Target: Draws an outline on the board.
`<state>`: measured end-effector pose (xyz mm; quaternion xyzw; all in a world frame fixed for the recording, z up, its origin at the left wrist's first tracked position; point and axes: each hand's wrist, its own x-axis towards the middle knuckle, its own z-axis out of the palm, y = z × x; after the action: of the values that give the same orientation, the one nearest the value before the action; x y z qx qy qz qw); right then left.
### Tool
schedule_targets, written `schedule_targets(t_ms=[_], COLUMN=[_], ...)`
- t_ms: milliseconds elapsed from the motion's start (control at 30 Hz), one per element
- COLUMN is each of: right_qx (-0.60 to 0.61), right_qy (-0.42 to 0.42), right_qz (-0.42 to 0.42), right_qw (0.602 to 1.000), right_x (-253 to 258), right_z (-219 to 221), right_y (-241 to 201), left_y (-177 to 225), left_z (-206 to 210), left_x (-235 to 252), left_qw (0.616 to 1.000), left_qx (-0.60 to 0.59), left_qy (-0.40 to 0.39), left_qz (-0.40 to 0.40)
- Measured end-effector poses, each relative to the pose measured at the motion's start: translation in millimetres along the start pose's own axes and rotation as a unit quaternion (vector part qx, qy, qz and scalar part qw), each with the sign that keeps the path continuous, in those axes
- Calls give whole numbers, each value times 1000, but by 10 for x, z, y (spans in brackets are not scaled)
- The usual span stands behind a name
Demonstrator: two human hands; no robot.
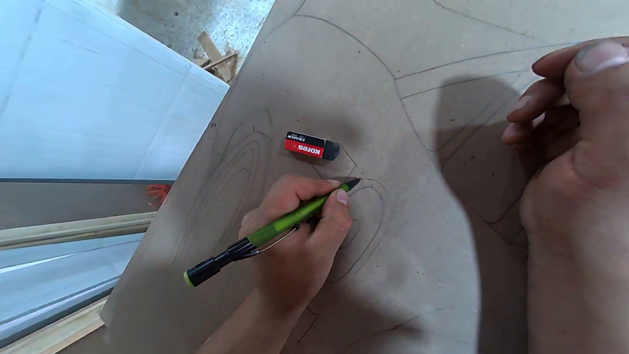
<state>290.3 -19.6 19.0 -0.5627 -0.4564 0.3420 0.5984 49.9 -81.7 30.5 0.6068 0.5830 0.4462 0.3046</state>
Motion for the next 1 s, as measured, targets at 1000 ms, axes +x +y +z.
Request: schedule_targets(t_ms=[1000], right_qx=[-19], right_qy=[4], right_qz=[-2], right_qw=[1000], right_x=[1], right_z=[21], right_y=[-12], left_y=[-317], left_z=[-330], left_x=[1141], left_qw=[918], left_qx=[-85], left_qy=[-374], left_qz=[101])
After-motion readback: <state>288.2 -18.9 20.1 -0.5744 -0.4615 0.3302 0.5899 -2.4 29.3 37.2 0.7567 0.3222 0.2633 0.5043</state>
